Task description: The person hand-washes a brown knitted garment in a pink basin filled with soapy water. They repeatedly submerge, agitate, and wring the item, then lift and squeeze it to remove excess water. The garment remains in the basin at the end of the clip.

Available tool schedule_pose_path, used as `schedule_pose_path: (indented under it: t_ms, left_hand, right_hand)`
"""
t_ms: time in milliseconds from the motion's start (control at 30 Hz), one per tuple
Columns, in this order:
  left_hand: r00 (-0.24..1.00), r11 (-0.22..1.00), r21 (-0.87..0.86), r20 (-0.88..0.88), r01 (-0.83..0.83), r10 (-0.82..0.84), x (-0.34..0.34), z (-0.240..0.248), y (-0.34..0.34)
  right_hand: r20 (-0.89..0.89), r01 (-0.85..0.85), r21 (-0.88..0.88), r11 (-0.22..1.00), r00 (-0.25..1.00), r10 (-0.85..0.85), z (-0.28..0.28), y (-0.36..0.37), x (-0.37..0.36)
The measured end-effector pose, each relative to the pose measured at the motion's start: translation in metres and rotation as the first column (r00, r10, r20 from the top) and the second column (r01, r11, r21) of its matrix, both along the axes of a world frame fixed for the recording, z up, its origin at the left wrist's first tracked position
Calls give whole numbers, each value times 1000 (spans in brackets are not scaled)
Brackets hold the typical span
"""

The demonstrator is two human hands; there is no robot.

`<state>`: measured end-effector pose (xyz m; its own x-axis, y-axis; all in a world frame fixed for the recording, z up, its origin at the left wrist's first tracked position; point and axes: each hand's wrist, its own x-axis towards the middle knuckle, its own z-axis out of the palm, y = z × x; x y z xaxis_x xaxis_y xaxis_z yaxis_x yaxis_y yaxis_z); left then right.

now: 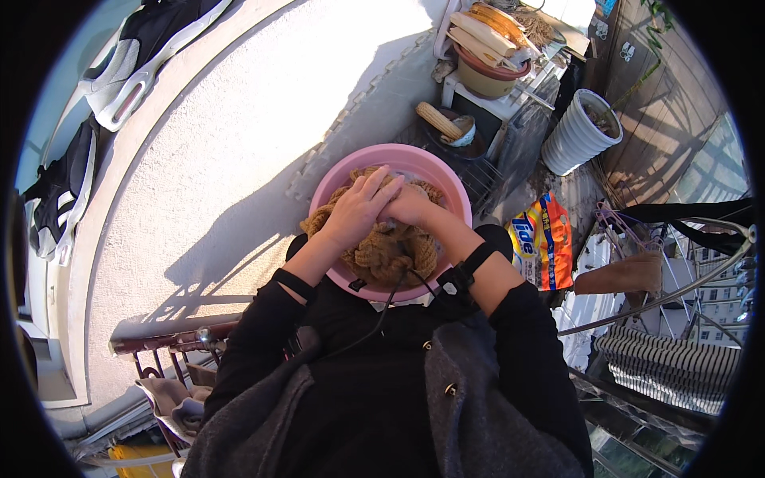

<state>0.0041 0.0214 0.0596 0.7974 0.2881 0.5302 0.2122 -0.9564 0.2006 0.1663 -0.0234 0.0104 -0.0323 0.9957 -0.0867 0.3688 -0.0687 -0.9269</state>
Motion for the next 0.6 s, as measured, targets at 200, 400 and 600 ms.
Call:
schedule_pose_path:
  t_ms: [200,400,600]
  left_hand:
    - [986,986,-74,-91,-148,141,7,-33,5]
    - [935,942,-59,-160,-331,318,14,-44,-1]
    - [804,839,-189,-451,-510,387,18,-44,-4]
  right_hand:
    - [521,-8,190,982,848,-94,-31,2,-8]
    - [637,85,66,994,763,-108,-21,-11,-16]
    - [671,81,105,991,730,-131,-16,-15,-22]
